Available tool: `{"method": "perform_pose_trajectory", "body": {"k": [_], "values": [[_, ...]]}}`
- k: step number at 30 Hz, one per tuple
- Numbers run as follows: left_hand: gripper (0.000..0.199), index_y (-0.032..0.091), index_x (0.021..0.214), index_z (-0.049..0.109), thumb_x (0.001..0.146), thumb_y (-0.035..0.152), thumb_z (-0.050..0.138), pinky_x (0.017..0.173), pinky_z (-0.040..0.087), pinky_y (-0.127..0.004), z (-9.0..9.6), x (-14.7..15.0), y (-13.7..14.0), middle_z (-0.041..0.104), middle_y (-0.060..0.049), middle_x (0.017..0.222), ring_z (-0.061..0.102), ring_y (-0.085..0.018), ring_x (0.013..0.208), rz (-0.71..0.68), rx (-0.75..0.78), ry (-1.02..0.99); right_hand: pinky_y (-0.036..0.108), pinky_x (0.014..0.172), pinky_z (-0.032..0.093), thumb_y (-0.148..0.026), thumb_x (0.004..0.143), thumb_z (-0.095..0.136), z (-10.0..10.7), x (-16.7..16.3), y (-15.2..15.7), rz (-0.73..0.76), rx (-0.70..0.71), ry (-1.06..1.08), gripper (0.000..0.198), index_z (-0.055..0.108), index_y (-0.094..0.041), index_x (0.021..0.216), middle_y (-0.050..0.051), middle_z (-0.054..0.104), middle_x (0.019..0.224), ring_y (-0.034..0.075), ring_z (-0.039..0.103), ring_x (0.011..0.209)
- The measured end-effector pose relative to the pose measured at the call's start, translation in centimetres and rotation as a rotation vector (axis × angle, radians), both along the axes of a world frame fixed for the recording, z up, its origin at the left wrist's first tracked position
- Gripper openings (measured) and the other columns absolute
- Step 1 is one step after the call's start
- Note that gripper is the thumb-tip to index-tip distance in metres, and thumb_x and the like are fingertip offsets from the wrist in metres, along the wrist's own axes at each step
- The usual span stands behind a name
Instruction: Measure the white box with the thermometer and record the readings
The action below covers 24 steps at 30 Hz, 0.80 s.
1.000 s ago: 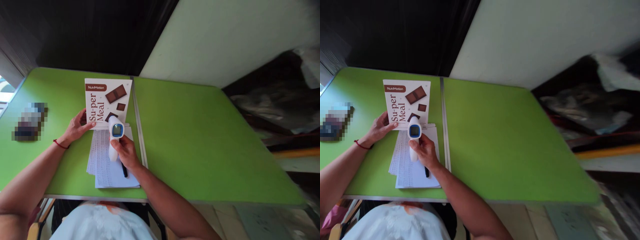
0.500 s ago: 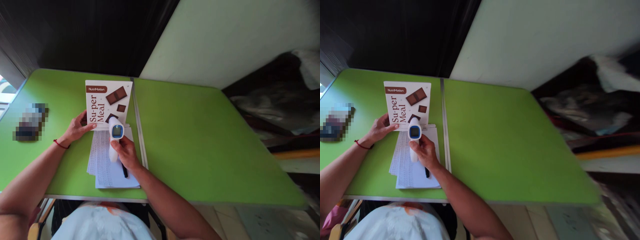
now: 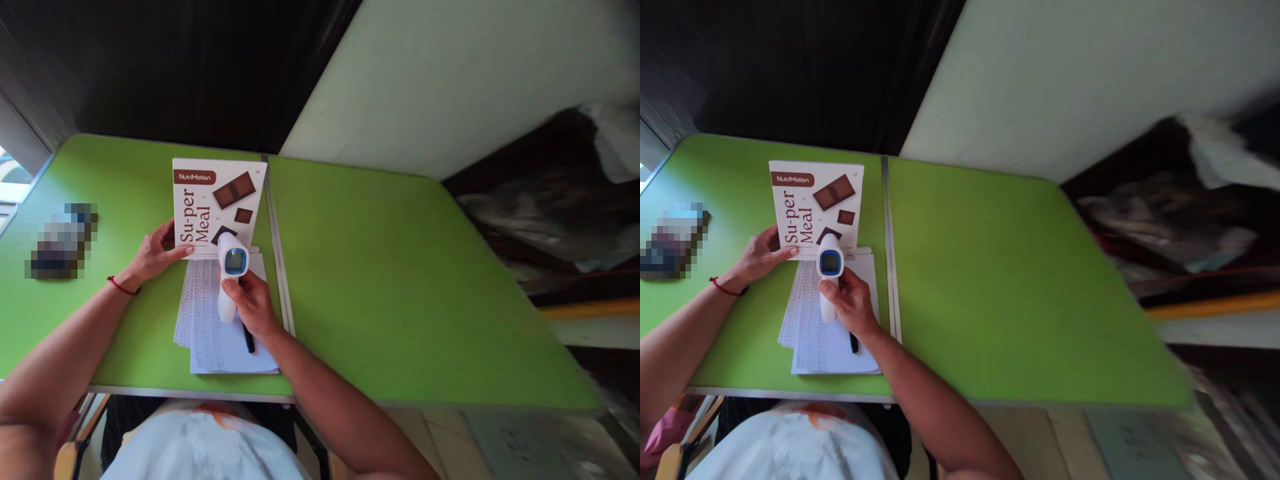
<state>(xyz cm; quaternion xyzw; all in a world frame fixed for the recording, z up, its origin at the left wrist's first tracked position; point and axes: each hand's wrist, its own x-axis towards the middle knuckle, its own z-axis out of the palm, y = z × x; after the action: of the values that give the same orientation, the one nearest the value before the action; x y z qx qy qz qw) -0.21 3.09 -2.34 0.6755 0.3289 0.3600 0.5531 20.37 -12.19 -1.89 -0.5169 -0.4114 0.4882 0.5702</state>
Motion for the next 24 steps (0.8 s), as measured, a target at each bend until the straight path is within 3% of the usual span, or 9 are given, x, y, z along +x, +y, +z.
{"method": "perform_pose_trajectory", "body": {"k": [15, 24], "values": [[0.076, 0.018, 0.133, 0.075, 0.076, 0.06, 0.1, 0.095, 0.073, -0.045, -0.05, 0.15, 0.08, 0.085, -0.016, 0.125, 0.084, -0.032, 0.107, -0.001, 0.029, -0.006, 0.033, 0.061, 0.045, -0.067, 0.076, 0.084, -0.03, -0.05, 0.0, -0.018, -0.015, 0.001, 0.044, 0.068, -0.026, 0.078, -0.002, 0.057, 0.07, 0.018, 0.047, 0.066], [0.073, 0.02, 0.132, 0.076, 0.075, 0.058, 0.101, 0.093, 0.074, -0.045, -0.11, 0.03, 0.11, 0.086, -0.013, 0.122, 0.085, -0.031, 0.104, 0.008, 0.032, -0.012, 0.033, 0.059, 0.046, -0.076, 0.075, 0.083, 0.04, 0.04, -0.01, -0.011, -0.006, -0.021, 0.052, 0.066, -0.027, 0.078, -0.002, 0.057, 0.069, 0.018, 0.049, 0.066]]}}
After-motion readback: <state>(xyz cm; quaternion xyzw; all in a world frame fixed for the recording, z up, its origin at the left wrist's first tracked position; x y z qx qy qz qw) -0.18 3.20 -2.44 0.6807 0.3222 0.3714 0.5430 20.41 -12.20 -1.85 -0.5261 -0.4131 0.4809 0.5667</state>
